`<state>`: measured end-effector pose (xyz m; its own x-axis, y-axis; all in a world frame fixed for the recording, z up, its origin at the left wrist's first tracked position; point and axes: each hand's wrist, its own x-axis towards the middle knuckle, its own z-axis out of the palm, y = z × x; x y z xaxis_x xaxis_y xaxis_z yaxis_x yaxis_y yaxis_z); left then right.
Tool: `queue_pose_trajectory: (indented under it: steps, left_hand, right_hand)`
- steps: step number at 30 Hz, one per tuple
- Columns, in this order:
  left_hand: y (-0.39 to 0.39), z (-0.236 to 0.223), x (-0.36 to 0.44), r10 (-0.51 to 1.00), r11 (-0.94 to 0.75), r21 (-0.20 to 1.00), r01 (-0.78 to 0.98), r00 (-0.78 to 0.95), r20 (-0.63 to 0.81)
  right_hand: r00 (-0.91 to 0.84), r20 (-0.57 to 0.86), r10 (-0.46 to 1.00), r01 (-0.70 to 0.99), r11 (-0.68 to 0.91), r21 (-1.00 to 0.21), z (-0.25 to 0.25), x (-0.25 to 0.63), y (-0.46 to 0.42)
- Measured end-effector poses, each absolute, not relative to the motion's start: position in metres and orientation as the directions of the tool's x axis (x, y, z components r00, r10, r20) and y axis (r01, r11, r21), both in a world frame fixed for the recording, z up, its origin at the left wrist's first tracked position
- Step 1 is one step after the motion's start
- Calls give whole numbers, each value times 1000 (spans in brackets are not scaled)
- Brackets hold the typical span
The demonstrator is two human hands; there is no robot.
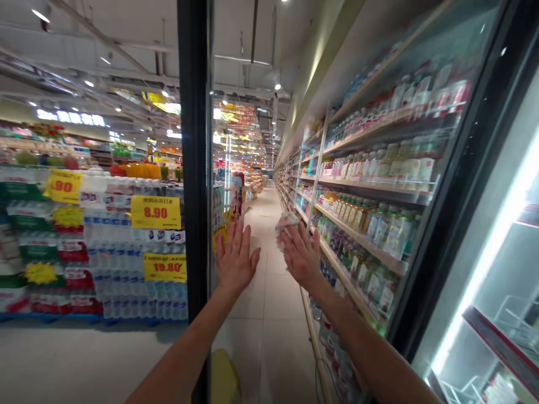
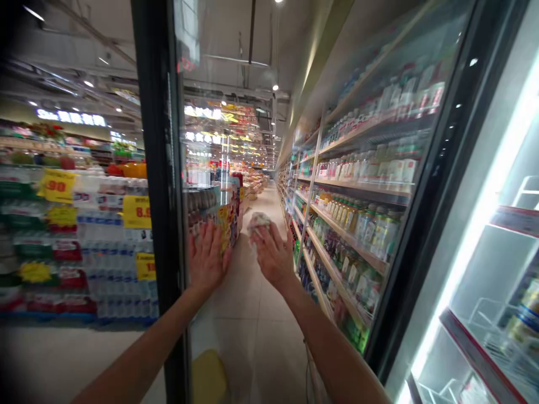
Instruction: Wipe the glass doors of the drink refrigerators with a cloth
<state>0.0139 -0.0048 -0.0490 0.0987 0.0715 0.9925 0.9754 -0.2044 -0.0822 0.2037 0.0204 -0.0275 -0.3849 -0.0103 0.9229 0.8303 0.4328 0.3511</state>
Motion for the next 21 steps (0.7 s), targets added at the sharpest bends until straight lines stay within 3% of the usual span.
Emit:
queue_pose_trajectory:
  steps: [2, 4, 6, 8, 11, 13, 15, 18, 19, 21]
  left_hand:
    - [-6, -48, 13, 69, -196, -96, 976, 112, 991]
    - [-6, -48, 12, 70, -193, -101, 976, 117, 991]
    - [-5, -48, 12, 75, -190, -96, 977, 111, 991]
    - [-4, -49, 11, 72, -196, -92, 976, 108, 991]
    - [-2, -50, 10, 60, -225, -89, 970, 105, 993]
    - [-2, -50, 9, 70, -242, -81, 967, 100, 992]
    - [-1, -51, 8, 84, -254, -70, 965, 95, 992]
    - [0, -51, 9, 85, -268, -67, 961, 93, 992]
    - [1, -51, 10, 88, -263, -66, 963, 92, 992]
    - [1, -49, 11, 92, -241, -65, 968, 90, 992]
  right_hand:
    - [-202, 979, -18, 898, 395, 193, -11, 222, 26]
    - [87, 996, -22, 932, 354, -74, 16, 244, 35]
    - [243, 970, -31, 916, 337, -219, 37, 253, 40]
    - [175, 984, -37, 928, 340, -152, 41, 241, 39]
    - [-226, 973, -50, 898, 377, 228, 20, 205, 29]
    - [-390, 919, -61, 838, 389, 382, 8, 196, 25]
    - [-301, 952, -54, 881, 366, 299, 12, 207, 26]
    - [88, 996, -32, 949, 306, -74, 41, 238, 35]
    - [163, 986, -28, 944, 293, -148, 52, 243, 38]
    - [118, 993, -26, 952, 289, -105, 69, 237, 42]
